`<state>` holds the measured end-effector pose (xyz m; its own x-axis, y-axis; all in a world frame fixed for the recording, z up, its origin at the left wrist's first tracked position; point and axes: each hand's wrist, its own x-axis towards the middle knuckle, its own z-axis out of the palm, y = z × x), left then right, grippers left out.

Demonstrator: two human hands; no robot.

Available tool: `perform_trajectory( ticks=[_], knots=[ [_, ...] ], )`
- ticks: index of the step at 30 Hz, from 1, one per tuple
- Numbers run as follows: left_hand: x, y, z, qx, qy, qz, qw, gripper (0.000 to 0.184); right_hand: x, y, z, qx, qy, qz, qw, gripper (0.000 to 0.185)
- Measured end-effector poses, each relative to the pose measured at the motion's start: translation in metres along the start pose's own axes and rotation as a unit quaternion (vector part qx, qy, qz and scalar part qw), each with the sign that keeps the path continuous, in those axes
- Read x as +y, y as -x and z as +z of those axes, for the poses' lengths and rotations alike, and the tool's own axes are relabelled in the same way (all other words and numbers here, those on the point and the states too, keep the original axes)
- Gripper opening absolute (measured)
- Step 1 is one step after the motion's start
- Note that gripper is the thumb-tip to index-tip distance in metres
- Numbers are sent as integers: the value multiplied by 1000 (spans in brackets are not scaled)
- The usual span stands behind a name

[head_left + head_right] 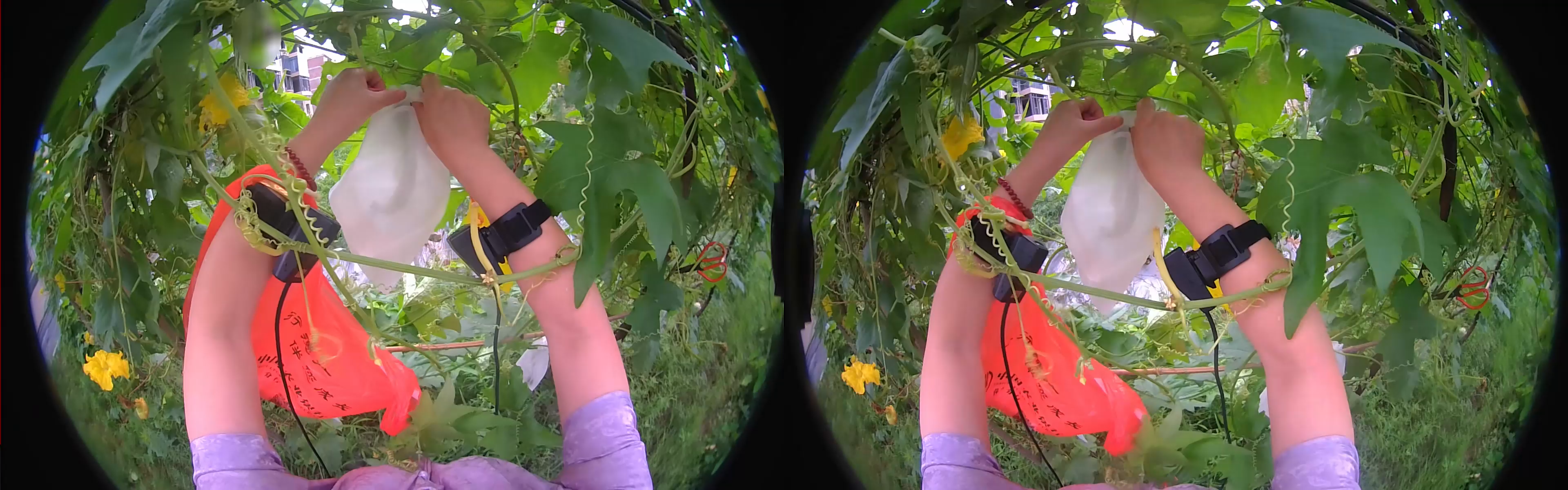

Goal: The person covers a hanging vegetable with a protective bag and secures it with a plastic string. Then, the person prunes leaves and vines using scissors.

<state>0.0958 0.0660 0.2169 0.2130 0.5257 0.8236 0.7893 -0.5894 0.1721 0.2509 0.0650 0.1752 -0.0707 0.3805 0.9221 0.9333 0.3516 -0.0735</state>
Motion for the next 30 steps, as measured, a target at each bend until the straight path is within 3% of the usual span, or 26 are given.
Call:
perform_trajectory(
  ticks=[2, 6, 9, 11, 12, 14, 15, 17, 18, 20, 21, 23, 27, 29, 30],
  knots=[
    [0, 2, -1, 33, -34, -2, 999, 43, -1, 1, -1, 24, 17, -30, 999, 22],
    [11, 7, -5, 22, -63, -43, 997, 39, -4, 6, -2, 59, 54, -66, 995, 15],
    [20, 9, -1, 10, -80, -50, 995, 36, 1, 11, -10, 83, -55, -62, 993, 17],
    [17, 9, 6, 63, -100, -13, 993, 39, 4, 15, -29, 28, -247, -43, 968, 18],
    [19, 9, 6, 62, -99, -14, 993, 39, 8, 13, -35, 27, -247, -42, 968, 18],
    [23, 10, 5, 49, -81, -47, 994, 32, 15, 5, -42, -89, -449, 25, 889, 17],
    [22, 10, 5, 49, -79, -45, 995, 32, 17, 2, -44, -88, -447, 26, 890, 17],
    [15, 9, 3, 17, 3, -37, 999, 31, 19, -2, -48, -219, -673, 37, 706, 13],
    [13, 9, 2, 19, 4, -35, 999, 31, 18, -2, -47, -217, -672, 35, 707, 13],
    [8, 10, -1, -14, 95, -14, 995, 29, 11, -1, -38, -187, -604, -40, 774, 12],
    [9, 12, -3, -12, 92, -16, 996, 29, 10, -1, -35, -187, -606, -43, 772, 12],
    [11, 18, -6, -49, 219, -20, 974, 30, 9, -3, -29, -102, -427, -141, 887, 11],
    [7, 23, -11, -61, 249, -11, 967, 31, 1, 5, -28, -44, -368, -213, 904, 12],
    [12, 27, -18, -132, 254, -8, 958, 33, 2, 10, -30, -45, -483, -65, 872, 10],
    [12, 28, -18, -131, 255, -10, 958, 33, 3, 9, -27, -47, -483, -66, 872, 10]
  ],
)
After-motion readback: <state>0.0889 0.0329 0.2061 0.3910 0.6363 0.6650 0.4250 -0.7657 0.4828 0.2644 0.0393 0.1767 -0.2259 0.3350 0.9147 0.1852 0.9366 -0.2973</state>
